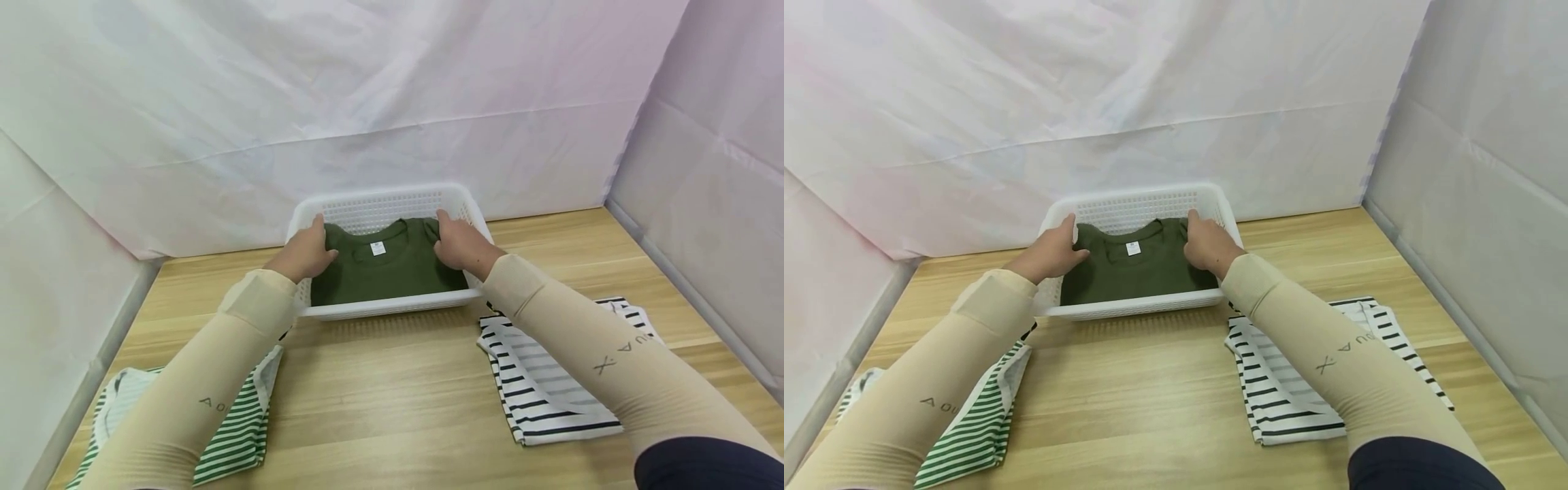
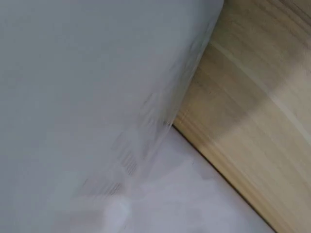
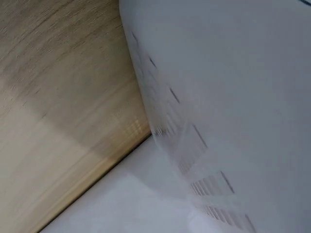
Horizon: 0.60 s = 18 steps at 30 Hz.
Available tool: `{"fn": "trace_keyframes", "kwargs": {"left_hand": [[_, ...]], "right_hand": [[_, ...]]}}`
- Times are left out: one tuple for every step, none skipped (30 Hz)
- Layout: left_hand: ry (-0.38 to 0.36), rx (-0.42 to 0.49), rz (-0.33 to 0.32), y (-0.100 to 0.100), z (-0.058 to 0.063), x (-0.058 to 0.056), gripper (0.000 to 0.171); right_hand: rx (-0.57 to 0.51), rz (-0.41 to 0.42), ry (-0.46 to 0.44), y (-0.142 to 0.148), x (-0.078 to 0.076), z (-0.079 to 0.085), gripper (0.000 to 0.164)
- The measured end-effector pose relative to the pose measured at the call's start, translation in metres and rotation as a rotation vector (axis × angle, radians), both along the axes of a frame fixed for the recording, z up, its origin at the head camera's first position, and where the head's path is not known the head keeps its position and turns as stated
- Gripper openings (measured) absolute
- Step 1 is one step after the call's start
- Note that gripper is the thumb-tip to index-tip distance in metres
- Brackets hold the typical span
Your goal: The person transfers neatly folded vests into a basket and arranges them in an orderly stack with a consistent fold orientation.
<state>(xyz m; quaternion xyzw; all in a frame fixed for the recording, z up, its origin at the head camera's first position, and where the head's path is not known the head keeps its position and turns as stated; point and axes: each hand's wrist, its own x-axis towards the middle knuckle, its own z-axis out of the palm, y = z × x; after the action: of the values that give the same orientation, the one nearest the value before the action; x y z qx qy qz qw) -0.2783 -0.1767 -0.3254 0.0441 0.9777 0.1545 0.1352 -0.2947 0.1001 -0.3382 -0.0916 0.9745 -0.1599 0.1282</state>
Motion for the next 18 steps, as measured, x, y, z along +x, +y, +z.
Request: {"fn": "trace_keyframes", "kwargs": {"left_hand": [[0.013,-0.005,-0.001,-0.001,0.001,0.0,0.082],[0.029,-0.009,-0.002,-0.002,0.002,0.001,0.081],[0.042,-0.01,-0.002,-0.004,0.003,0.001,0.079],[0.052,-0.013,-0.004,-0.005,0.004,0.001,0.077],[0.055,-0.013,-0.004,-0.007,0.005,0.001,0.076],[0.064,-0.014,-0.003,-0.008,0.006,0.002,0.075],[0.07,-0.016,-0.004,-0.009,0.006,0.002,0.074],[0.08,-0.016,-0.006,-0.009,0.006,0.003,0.072],[0.084,-0.017,-0.007,-0.01,0.007,0.005,0.07],[0.098,-0.015,-0.012,-0.009,0.008,0.006,0.067],[0.118,-0.004,-0.014,-0.009,0.009,0.007,0.064],[0.149,0.01,-0.017,-0.008,0.01,0.009,0.059],[0.183,0.026,-0.023,-0.006,0.011,0.011,0.054],[0.222,0.047,-0.029,-0.004,0.013,0.013,0.048],[0.264,0.065,-0.04,-0.002,0.015,0.015,0.041],[0.312,0.084,-0.056,0.001,0.017,0.018,0.035],[0.352,0.1,-0.071,0.003,0.02,0.021,0.029],[0.391,0.11,-0.088,0.006,0.022,0.025,0.023]], "right_hand": [[0.011,0.007,0.015,0.0,0.0,0.0,0.065],[0.028,0.019,0.031,-0.001,0.001,0.001,0.063],[0.04,0.03,0.045,-0.001,0.002,0.002,0.061],[0.047,0.042,0.063,-0.001,0.003,0.004,0.058],[0.055,0.056,0.085,-0.001,0.004,0.005,0.054],[0.062,0.071,0.115,0.0,0.006,0.007,0.05],[0.063,0.085,0.147,0.0,0.008,0.009,0.045],[0.067,0.094,0.179,0.001,0.01,0.011,0.039],[0.067,0.101,0.216,0.002,0.014,0.014,0.033],[0.071,0.111,0.258,0.003,0.017,0.016,0.026],[0.079,0.121,0.307,0.006,0.022,0.018,0.021],[0.086,0.132,0.357,0.009,0.027,0.021,0.019],[0.087,0.141,0.405,0.012,0.033,0.023,0.017],[0.09,0.153,0.451,0.016,0.039,0.025,0.017],[0.086,0.165,0.497,0.021,0.046,0.026,0.017],[0.078,0.176,0.539,0.027,0.054,0.028,0.018],[0.069,0.187,0.58,0.032,0.061,0.029,0.018],[0.058,0.2,0.605,0.037,0.069,0.03,0.019]]}}
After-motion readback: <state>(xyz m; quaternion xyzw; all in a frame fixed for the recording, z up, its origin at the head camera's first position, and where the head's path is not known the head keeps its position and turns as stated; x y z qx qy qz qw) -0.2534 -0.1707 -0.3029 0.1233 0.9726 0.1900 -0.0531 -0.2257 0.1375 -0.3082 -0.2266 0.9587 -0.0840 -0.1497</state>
